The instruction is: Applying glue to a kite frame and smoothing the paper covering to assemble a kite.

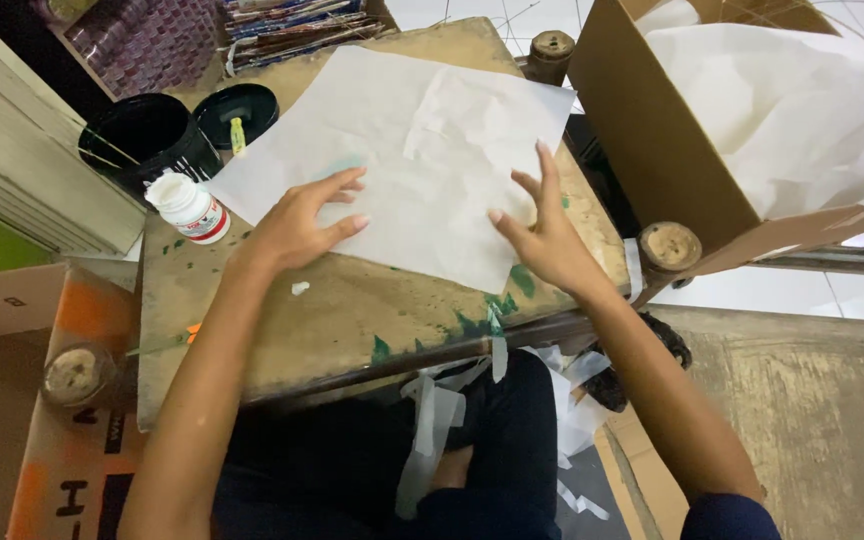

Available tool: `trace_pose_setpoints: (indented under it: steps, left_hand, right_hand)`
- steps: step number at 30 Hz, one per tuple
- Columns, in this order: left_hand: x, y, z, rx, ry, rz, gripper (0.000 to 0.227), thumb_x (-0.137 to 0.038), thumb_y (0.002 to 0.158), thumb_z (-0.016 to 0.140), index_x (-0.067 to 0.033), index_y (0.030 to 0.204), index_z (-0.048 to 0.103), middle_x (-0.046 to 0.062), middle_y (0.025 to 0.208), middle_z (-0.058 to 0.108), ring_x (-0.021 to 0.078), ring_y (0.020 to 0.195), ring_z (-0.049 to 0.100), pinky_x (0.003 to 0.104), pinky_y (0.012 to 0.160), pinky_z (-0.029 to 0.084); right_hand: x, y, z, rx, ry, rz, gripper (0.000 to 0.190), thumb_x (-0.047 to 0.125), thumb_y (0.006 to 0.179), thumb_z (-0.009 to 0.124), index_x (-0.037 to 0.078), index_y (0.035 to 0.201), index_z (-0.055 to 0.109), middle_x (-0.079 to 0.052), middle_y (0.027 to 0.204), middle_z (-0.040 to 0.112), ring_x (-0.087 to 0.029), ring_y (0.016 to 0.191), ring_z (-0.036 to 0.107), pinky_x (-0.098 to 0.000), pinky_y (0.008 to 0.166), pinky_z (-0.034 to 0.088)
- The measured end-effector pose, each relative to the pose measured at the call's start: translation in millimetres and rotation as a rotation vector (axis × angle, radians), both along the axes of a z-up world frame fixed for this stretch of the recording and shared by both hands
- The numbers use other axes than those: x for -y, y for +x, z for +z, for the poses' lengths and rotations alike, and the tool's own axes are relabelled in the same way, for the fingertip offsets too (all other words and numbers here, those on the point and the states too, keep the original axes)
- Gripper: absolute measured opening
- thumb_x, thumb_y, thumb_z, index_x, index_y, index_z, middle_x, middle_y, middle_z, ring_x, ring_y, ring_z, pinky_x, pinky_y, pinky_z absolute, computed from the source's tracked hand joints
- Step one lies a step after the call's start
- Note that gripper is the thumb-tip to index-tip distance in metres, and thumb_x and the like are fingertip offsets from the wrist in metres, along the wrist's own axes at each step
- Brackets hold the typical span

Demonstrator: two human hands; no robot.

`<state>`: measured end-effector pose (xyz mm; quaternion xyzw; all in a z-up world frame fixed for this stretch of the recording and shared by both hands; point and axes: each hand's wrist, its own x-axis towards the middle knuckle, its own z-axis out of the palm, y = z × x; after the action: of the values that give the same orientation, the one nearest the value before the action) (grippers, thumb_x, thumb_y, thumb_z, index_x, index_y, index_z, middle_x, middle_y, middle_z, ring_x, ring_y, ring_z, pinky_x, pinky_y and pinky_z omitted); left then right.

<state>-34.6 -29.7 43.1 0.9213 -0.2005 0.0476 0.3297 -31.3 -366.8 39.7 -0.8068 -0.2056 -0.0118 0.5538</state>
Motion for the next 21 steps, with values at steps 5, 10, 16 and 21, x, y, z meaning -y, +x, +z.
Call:
trace_pose_setpoints:
  steps: [5,10,16,21]
  left_hand:
    - [2.5,4.3,-24.9,-0.149,0.254,0.195,0.072,-0.064,0.102,0.039,-0.0179,0.157,0.042,0.013,0.153,0.051,0.0369,0.141,0.046,0.063,0.118,0.028]
    - [15.0,9.6,-48.6,-0.177,0.404,0.281,0.086,-0.078,0.098,0.032,-0.0198,0.162,0.031,0.015,0.165,0.033,0.0385,0.154,0.026,0.072,0.12,0.012]
    - [18.2,-15.6,-27.3,-0.302,0.493,0.214,0.103,-0.078,0.088,0.048,-0.0212,0.166,0.012,0.019,0.171,0.014,0.0387,0.158,0.008,0.071,0.12,0.0]
    - [-1.4,-36.3,-18.2,-0.434,0.538,0.15,0.114,-0.078,0.084,0.057,-0.019,0.166,0.005,0.016,0.173,0.007,0.0346,0.16,0.001,0.067,0.123,0.0]
  right_hand:
    - [5.8,-27.5,22.0,0.002,-0.63,0.006,0.105,0.055,0.092,0.063,0.02,0.165,-0.003,-0.03,0.157,0.035,-0.056,0.122,0.055,-0.0672,0.097,0.048]
    - [-1.2,-24.5,37.3,0.1,-0.89,-0.075,0.095,0.057,0.093,0.058,0.03,0.167,0.005,-0.021,0.156,0.036,-0.052,0.106,0.067,-0.0624,0.081,0.057]
    - [-25.9,12.9,20.2,0.305,-0.602,0.064,0.067,0.036,0.096,0.062,0.012,0.155,0.04,-0.021,0.142,0.054,-0.049,0.119,0.061,-0.0613,0.093,0.052]
    - [-45.8,65.6,-23.0,0.394,-0.624,0.219,0.063,0.038,0.097,0.062,0.01,0.15,0.046,-0.019,0.141,0.057,-0.042,0.135,0.052,-0.0578,0.106,0.047]
